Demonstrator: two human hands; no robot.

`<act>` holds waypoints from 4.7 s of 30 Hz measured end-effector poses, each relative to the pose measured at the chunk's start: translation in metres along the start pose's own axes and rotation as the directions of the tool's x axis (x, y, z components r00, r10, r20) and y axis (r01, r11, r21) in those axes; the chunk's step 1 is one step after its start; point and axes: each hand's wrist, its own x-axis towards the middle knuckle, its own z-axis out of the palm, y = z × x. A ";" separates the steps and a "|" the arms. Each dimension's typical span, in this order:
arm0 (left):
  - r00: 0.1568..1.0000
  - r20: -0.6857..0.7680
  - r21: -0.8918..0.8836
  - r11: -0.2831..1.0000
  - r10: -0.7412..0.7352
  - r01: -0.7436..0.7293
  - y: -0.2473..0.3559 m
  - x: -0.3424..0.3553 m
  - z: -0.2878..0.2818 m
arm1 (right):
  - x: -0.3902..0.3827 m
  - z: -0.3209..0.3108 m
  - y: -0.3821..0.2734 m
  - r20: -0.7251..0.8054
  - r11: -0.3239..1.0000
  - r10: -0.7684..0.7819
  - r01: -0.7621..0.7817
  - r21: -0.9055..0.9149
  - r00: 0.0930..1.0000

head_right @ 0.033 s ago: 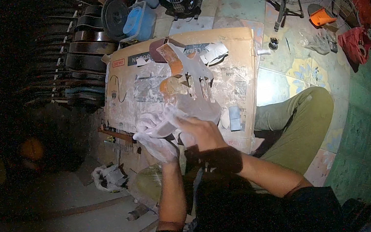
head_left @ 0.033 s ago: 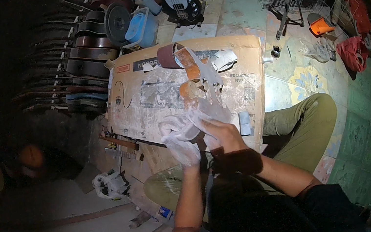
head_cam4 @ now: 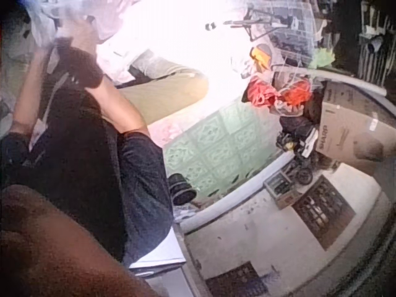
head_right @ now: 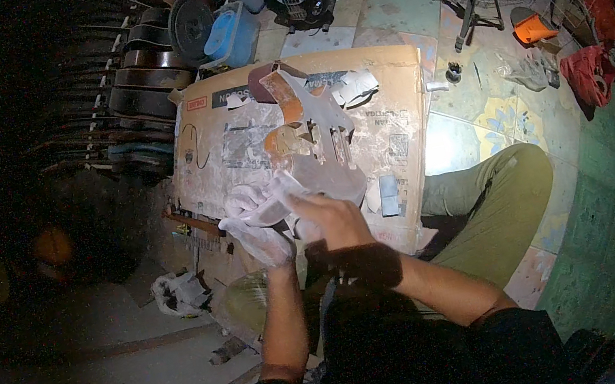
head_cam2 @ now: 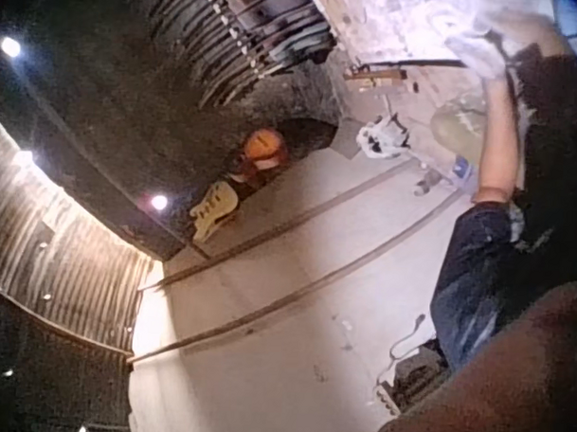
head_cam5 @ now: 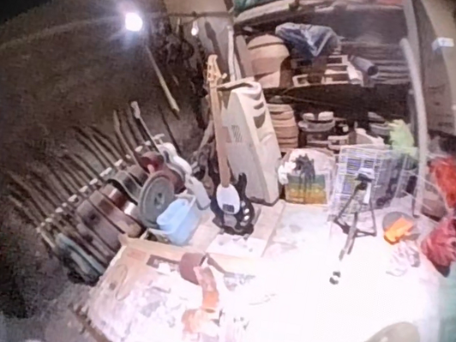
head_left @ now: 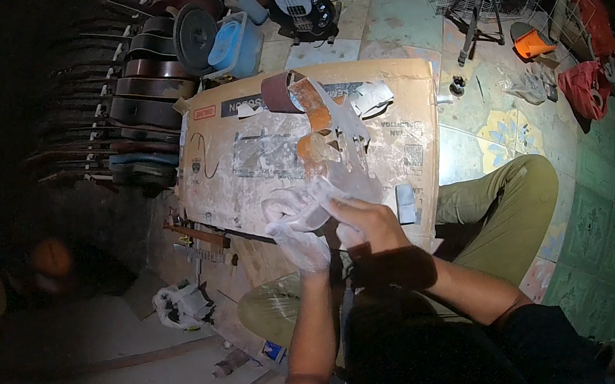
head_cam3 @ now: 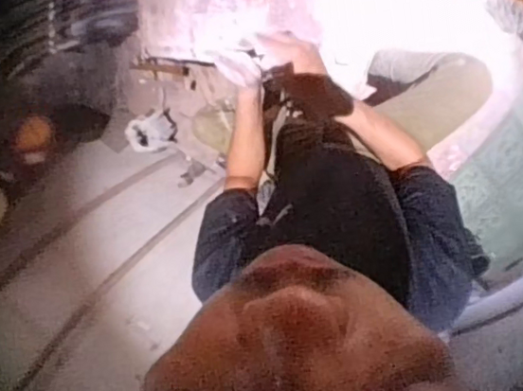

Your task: The person sands the surface and edges of a wooden electric guitar body using a sanding block.

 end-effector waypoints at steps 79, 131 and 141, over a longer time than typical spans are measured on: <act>0.959 0.188 0.113 0.965 0.213 -0.237 0.112 -0.036 0.065 | -0.032 0.010 -0.049 0.260 0.967 0.015 -0.081 0.243 0.965; 0.941 0.260 0.760 0.647 -0.217 -0.060 0.098 -0.105 0.020 | -0.055 0.038 -0.006 0.268 0.878 0.123 -0.231 0.419 0.956; 0.942 0.123 -0.027 0.950 0.311 -0.310 0.101 -0.048 0.091 | -0.041 0.025 -0.034 0.190 0.983 -0.020 -0.016 0.185 0.982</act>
